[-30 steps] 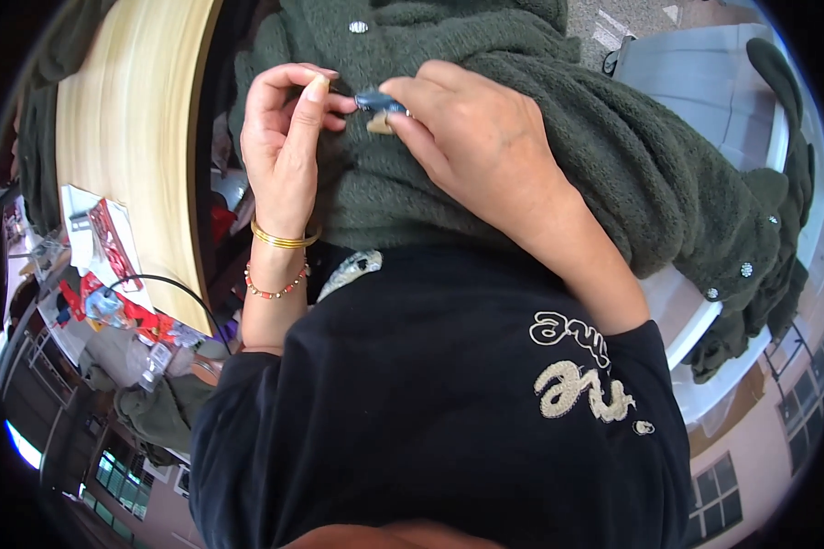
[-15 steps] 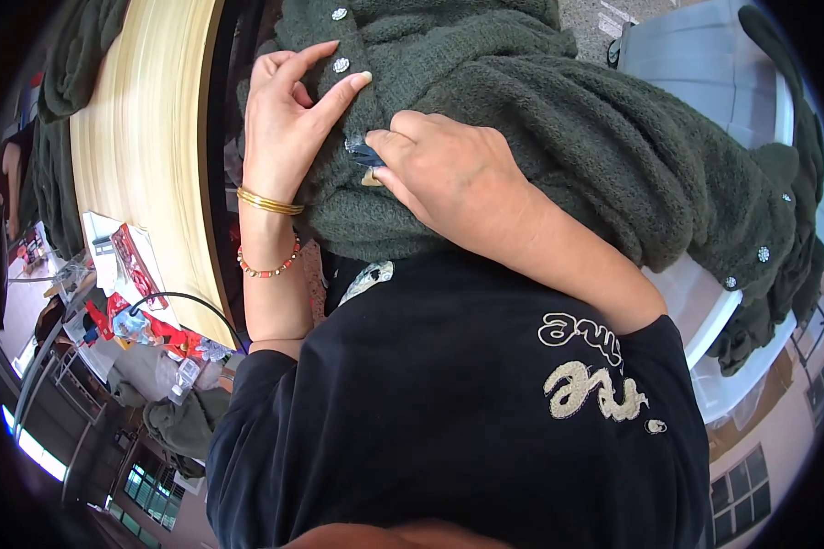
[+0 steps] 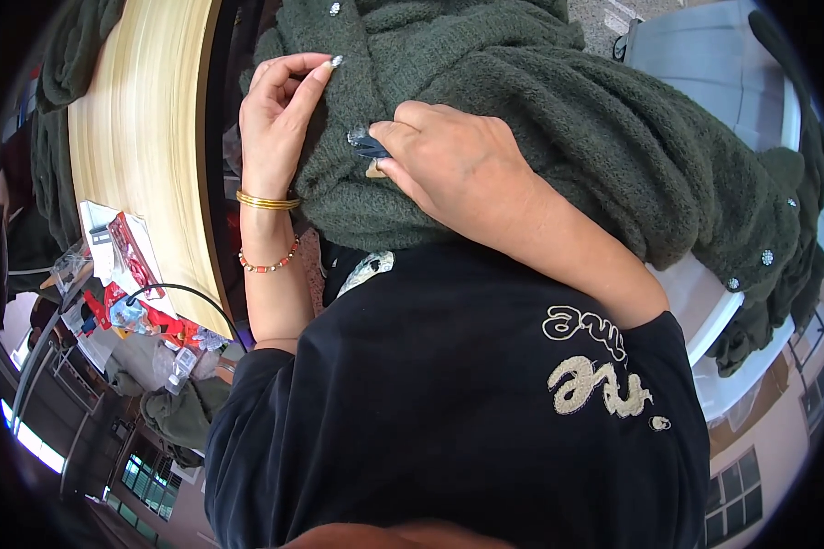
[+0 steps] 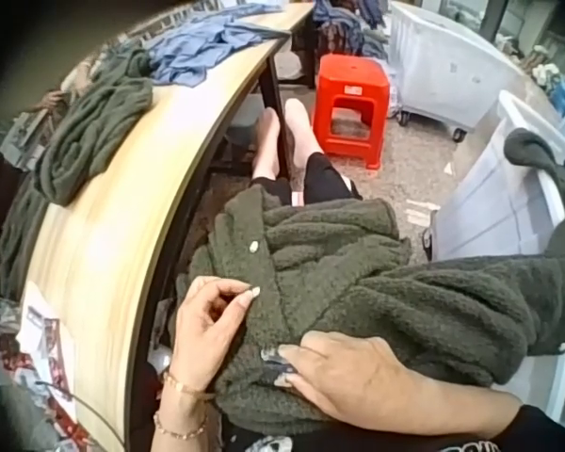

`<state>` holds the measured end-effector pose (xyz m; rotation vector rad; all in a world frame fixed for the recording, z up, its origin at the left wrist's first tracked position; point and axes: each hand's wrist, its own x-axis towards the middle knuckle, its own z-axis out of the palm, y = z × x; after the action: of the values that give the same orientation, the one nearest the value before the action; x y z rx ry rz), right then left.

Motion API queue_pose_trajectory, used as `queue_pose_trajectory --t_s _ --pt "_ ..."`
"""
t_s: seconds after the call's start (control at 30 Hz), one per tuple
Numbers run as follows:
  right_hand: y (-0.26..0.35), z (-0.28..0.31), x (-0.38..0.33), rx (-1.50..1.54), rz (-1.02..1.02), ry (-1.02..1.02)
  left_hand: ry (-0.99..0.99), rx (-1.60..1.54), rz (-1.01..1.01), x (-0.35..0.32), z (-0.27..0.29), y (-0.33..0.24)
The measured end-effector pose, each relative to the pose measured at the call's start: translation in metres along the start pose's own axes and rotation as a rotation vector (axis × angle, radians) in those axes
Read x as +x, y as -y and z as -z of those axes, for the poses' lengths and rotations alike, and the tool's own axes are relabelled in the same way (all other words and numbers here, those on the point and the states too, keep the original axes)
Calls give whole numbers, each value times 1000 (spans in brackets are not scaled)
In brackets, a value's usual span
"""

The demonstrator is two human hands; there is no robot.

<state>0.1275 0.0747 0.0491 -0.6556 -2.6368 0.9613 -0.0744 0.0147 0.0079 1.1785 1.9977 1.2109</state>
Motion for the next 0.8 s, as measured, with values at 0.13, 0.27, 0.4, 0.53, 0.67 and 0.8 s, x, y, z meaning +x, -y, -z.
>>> queue_pose_trajectory --t_s 0.13,0.27,0.4,0.53,0.67,0.8 --pt "1 -1 1 -11 -1 8 -9 253 -44 3 -5 -11" --pt "1 -2 -1 -22 -10 3 -6 167 -28 4 -5 3" --pt "0 -3 0 -13 -6 17 -52 7 -22 1 -4 13" --pt "0 -1 0 -10 -2 19 -36 -18 -20 3 -3 13" --pt "0 0 -2 -7 4 1 31 -48 18 15 0 8" --pt "1 -1 -2 22 -3 50 -27 189 -75 39 0 -12"
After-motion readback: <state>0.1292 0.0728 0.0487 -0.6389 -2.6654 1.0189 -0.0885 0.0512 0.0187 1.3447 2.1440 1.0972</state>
